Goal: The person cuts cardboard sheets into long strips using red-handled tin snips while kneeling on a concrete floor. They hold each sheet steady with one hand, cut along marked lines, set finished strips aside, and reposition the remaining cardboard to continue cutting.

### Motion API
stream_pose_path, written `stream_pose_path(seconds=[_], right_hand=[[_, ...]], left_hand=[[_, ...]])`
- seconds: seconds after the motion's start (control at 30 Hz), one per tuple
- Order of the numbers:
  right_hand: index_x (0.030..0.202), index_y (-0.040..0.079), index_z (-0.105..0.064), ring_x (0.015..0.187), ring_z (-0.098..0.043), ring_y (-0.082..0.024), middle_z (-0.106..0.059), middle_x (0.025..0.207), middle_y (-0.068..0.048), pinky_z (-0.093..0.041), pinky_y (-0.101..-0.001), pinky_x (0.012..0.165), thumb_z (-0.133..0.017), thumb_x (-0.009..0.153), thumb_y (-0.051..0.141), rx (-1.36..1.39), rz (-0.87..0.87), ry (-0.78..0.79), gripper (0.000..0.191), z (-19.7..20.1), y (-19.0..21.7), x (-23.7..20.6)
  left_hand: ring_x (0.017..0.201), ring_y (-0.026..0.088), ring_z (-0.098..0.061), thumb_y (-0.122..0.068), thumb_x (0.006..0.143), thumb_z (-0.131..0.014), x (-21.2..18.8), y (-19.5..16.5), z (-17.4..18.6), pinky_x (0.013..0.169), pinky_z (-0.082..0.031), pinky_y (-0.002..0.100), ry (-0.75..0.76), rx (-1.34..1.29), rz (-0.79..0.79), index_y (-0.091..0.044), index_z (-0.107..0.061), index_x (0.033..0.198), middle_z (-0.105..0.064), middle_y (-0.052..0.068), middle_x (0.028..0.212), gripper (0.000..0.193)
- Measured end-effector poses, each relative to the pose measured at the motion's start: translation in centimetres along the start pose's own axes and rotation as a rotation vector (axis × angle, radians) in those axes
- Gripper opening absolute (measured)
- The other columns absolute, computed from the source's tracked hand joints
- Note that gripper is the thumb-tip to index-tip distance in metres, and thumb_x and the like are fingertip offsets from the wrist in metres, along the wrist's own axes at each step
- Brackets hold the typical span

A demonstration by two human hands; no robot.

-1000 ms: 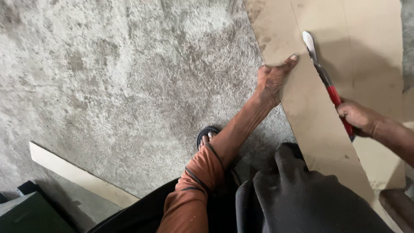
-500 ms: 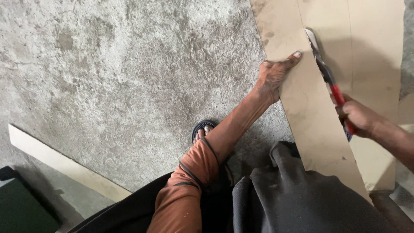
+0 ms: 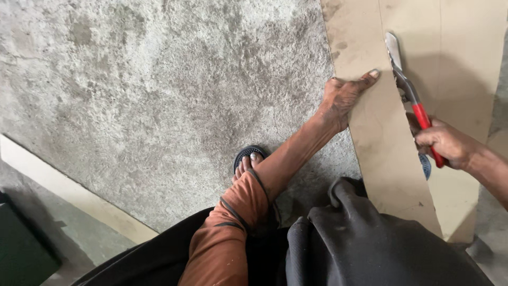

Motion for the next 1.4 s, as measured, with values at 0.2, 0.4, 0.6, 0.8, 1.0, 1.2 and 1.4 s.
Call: stream_pose_path(seconds=[0.2,0.4,0.6,0.8,1.0,1.2,1.4], right_hand=[[0.139,0.007,-0.055,0.084,-0.063,-0.016,-0.067,0.108,-0.007,-0.05,-0.0331,0.064,-0.049,0.091,0.006,0.093,0.049,-0.032,0.048,-3.1,0.9,0.9],[0.138,-0.006,-0.052,0.096,-0.064,-0.012,-0.067,0.117,-0.008,-0.053,-0.0307,0.076,-0.053,0.099,0.01,-0.047,0.154,-0.14,0.042,-4.2,1.8,1.5],[0.143,-0.009,-0.043,0.067,-0.045,-0.022,-0.048,0.093,-0.012,-0.039,-0.0439,0.052,-0.046,0.09,0.001,-0.009,0.154,0.022,0.054,-1.7,3.0,2.4],[0.143,0.002,-0.053,0.106,-0.063,-0.011,-0.067,0.122,-0.002,-0.051,-0.0287,0.088,-0.044,0.099,0.019,-0.042,0.105,-0.085,0.048,-4.2,4.7,1.9],[0.14,-0.011,-0.056,0.107,-0.059,-0.023,-0.064,0.125,-0.016,-0.05,-0.0413,0.085,-0.055,0.104,0.02,0.005,0.179,-0.002,0.047,-5.9,5.7,1.2],[0.142,0.003,-0.052,0.101,-0.063,-0.016,-0.066,0.124,-0.009,-0.053,-0.0349,0.082,-0.053,0.095,0.015,-0.064,0.082,0.045,0.049,-4.1,5.8,3.2],[0.137,-0.001,-0.057,0.098,-0.065,-0.015,-0.069,0.118,-0.01,-0.054,-0.0319,0.08,-0.047,0.102,0.012,-0.059,0.149,-0.055,0.038,-4.3,6.9,2.9]], left_hand=[[0.077,0.022,-0.073,-0.018,0.088,-0.079,-0.8,0.0,-0.1,0.066,-0.065,0.039,-0.014,0.004,0.031,0.009,-0.07,0.109,-0.074,0.015,0.096,0.036],[0.077,0.021,-0.072,-0.019,0.089,-0.081,-0.6,-0.3,-0.1,0.065,-0.064,0.039,-0.049,0.003,0.024,0.01,-0.071,0.109,-0.073,0.015,0.096,0.037],[0.075,0.024,-0.073,-0.022,0.09,-0.079,-1.3,-0.7,-0.3,0.064,-0.065,0.04,-0.014,0.031,0.036,0.013,-0.07,0.106,-0.074,0.019,0.094,0.04],[0.077,0.024,-0.073,-0.02,0.088,-0.079,-2.2,-1.5,-0.9,0.066,-0.066,0.04,-0.027,0.004,0.029,0.011,-0.069,0.109,-0.073,0.018,0.097,0.039],[0.078,0.024,-0.073,-0.021,0.088,-0.079,-2.2,-1.6,-0.9,0.065,-0.065,0.04,-0.052,0.024,0.001,0.011,-0.069,0.11,-0.073,0.017,0.097,0.041],[0.078,0.025,-0.073,-0.02,0.089,-0.08,-2.5,-1.6,-0.9,0.067,-0.066,0.041,-0.031,-0.013,0.0,0.013,-0.069,0.11,-0.074,0.018,0.097,0.041],[0.077,0.025,-0.074,-0.02,0.088,-0.079,-2.3,-1.6,-0.8,0.067,-0.066,0.041,-0.028,-0.041,0.028,0.012,-0.069,0.111,-0.074,0.018,0.098,0.041]])
Point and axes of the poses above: each hand's wrist, its own x-axis towards the middle knuckle, its own z-axis out of the back of the hand, y = z × x, the point moved 6 cm from there along x, towards the middle knuckle
